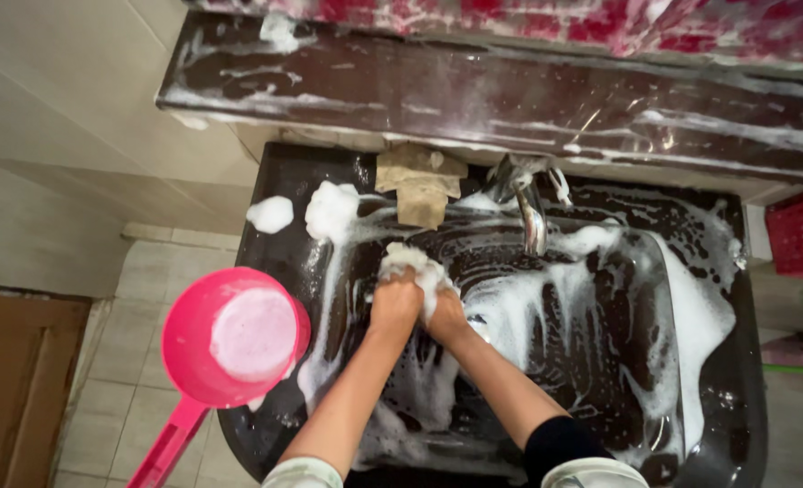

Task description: The person scrubs a black sink basin and the surrounding countertop area using a soapy sponge, working lather across all interior and exterior surfaces.

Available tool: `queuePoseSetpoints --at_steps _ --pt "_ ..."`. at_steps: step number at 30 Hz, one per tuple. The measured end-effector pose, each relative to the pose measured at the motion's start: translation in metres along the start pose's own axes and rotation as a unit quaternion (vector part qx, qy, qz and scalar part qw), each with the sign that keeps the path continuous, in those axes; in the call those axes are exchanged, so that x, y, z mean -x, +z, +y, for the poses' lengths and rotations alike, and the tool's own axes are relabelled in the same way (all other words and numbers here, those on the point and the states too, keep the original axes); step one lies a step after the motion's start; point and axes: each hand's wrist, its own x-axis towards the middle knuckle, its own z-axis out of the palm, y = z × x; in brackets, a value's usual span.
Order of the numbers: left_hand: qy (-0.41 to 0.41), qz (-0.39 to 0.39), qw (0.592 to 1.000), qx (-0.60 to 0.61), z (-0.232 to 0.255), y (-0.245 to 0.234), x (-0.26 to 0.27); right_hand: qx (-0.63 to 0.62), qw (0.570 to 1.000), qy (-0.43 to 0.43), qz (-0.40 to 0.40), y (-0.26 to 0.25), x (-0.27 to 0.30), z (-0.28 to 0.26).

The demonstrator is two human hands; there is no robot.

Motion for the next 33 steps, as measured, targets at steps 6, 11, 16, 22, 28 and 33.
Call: queuePoseSetpoints --at_steps 6,11,16,22,28,33 --pt "-0.025 -0.133 0.99 0.046 -0.004 -0.014 0.018 0.02 0.996 -0.022 -0.085 0.0 0.023 -0.012" --pt "0.033 -0.15 0.973 0.173 0.008 -0.042 0.076 0.015 0.918 0.08 -0.388 -0.027 0.069 -0.041" --pt "0.055 -0.187 0.962 0.192 0.018 -0.088 0.116 -0.062 0.861 0.218 -0.455 -0.09 0.099 -0.079" --pt "0.01 -0.411 0.891 0.192 0.023 -0.16 0.132 -0.044 0.805 0.14 -0.575 -0.123 0.112 -0.092" --pt "0.021 -0.415 0.899 0.134 0.023 -0.105 0.132 -0.048 0.799 0.091 -0.593 -0.068 0.091 -0.082" --pt "0.019 -0.407 0.913 -0.024 0.02 -0.016 0.093 -0.186 0.895 -0.041 -0.403 -0.036 0.053 -0.055"
